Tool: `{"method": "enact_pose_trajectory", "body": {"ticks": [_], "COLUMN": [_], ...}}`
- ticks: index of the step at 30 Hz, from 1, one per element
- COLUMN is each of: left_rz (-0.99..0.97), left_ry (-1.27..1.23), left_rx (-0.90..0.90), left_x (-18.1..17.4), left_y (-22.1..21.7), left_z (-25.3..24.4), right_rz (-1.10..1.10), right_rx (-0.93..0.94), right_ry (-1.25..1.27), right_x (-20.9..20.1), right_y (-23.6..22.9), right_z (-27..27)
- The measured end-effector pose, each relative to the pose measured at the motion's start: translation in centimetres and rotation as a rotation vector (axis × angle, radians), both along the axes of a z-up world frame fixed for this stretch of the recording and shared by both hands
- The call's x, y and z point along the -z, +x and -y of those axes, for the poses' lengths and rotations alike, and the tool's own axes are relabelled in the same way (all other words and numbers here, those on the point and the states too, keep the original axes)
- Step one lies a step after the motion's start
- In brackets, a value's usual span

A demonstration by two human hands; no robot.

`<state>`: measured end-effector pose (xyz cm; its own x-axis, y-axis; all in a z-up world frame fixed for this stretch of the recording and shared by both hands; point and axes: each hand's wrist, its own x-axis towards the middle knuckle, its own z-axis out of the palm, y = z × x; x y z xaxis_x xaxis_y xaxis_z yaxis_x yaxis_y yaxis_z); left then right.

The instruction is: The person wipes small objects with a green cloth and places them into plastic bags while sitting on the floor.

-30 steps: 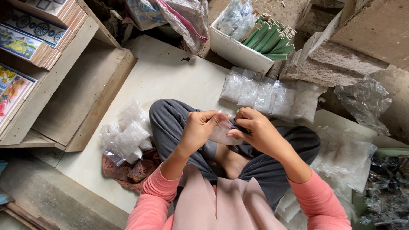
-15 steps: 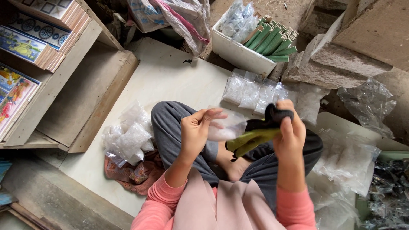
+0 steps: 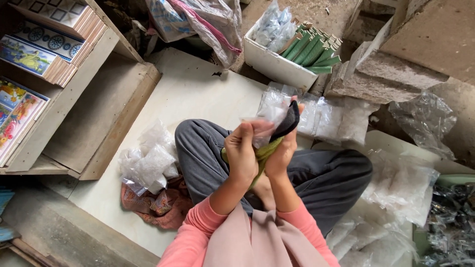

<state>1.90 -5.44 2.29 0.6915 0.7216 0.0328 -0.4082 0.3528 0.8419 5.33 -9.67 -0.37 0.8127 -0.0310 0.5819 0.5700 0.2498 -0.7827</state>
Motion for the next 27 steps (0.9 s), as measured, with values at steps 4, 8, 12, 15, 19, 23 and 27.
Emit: {"method": "enact_pose_trajectory", "body": {"ticks": [4, 8, 12, 15, 19, 23, 27], "left_rz": [0.021, 0.041, 0.043, 0.055, 0.046, 0.080, 0.116], "left_ry": [-0.161, -0.294, -0.486, -0.679, -0.824, -0.905, -0.806], "left_rx": [0.040, 0.168, 0.241, 0.231, 0.188, 0.155, -0.026], "left_x": [1.6, 4.2, 3.2, -0.9, 2.2, 3.0, 1.5], "left_y": [0.3, 0.9, 1.2, 0.4, 1.5, 1.5, 0.1], "left_z": [-0.6, -1.3, -2.5, -3.2, -4.8, -5.8, -4.2], "right_rz": [-0.008, -0.064, -0.112, -0.155, -0.194, -0.242, -0.305], "right_rx": [0.005, -0.007, -0.027, -0.034, -0.047, -0.073, -0.081], "right_ry": [0.012, -0.004, -0.018, -0.031, -0.048, -0.067, -0.087], "right_x": [0.6, 1.4, 2.4, 3.3, 4.8, 6.4, 7.5], "right_y": [0.6, 1.3, 2.0, 1.8, 0.6, -0.7, -0.5], "right_z": [-0.7, -1.1, -0.9, -0.4, 0.1, 0.9, 1.3]}}
